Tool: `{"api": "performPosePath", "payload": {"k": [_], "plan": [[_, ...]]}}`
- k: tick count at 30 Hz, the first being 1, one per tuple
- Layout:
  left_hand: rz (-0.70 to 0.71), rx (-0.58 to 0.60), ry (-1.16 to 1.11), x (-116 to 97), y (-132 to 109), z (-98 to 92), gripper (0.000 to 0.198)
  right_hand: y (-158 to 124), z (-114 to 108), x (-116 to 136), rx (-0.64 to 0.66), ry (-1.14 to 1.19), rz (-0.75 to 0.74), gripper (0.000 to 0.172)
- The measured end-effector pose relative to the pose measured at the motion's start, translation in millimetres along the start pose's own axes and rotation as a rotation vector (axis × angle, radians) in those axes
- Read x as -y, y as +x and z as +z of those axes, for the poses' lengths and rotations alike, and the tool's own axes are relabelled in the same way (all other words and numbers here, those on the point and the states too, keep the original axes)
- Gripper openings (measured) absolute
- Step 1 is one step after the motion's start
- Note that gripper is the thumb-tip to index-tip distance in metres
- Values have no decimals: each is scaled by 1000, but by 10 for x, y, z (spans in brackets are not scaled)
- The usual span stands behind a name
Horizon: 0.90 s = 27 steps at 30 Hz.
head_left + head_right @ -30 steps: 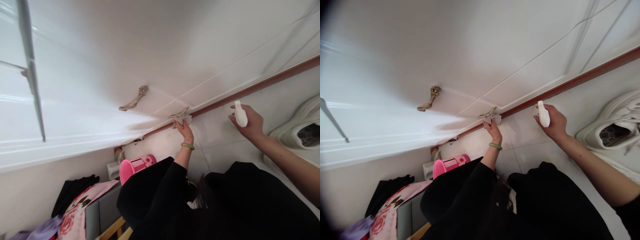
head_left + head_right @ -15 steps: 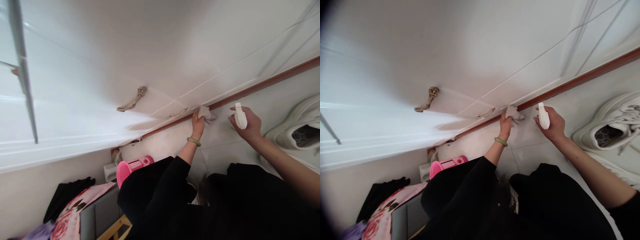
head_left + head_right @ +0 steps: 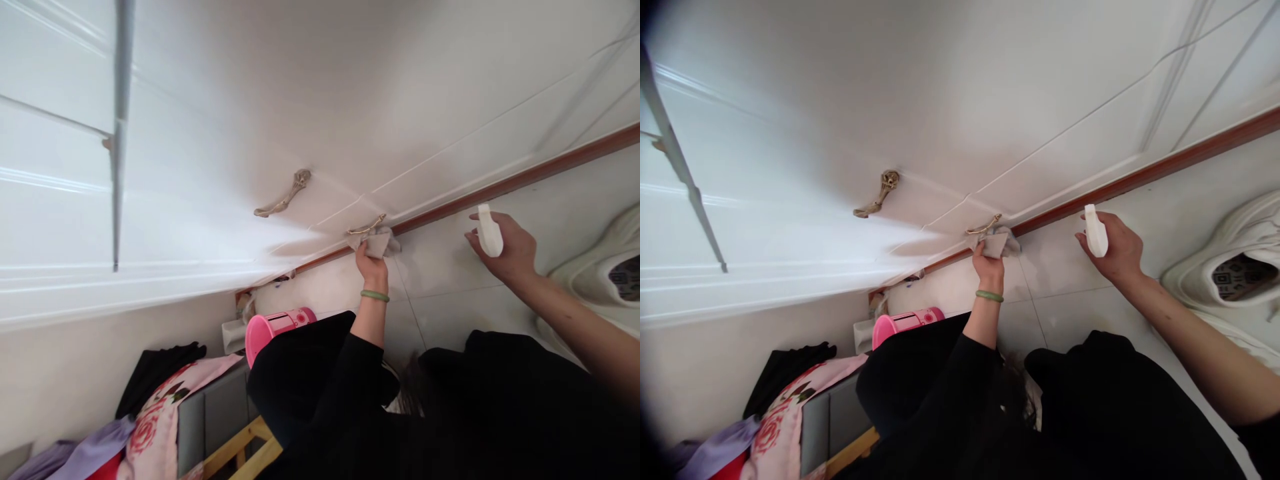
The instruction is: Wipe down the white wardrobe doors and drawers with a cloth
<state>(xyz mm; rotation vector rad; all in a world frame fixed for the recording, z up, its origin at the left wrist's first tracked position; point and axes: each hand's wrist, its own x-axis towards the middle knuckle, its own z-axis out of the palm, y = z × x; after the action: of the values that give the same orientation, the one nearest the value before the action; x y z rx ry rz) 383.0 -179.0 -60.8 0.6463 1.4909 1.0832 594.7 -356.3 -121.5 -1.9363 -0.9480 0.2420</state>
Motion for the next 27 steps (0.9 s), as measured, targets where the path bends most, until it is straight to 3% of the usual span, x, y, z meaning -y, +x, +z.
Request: {"api": "performPosePath", "payload": {"k": [3, 7, 13, 18, 22, 27], "plan": [[-140, 45, -66, -95, 57, 3, 36, 6, -9, 8, 15, 16, 6, 45], [-246, 84, -118, -150, 70, 33, 30, 38, 9, 94, 137, 54, -39, 47], [-307, 129, -165, -88, -43, 164, 21, 126, 297, 282, 318, 211, -107, 43], [-293, 233, -72, -38, -78, 240, 25, 146, 499, 349, 315, 253, -152, 44], [-223, 225, 37, 15, -108, 226, 26, 117, 467, 371, 310, 209, -106, 42], [-146, 200, 161, 281, -311, 311, 18, 58, 368, 372, 280, 212, -20, 43]]}}
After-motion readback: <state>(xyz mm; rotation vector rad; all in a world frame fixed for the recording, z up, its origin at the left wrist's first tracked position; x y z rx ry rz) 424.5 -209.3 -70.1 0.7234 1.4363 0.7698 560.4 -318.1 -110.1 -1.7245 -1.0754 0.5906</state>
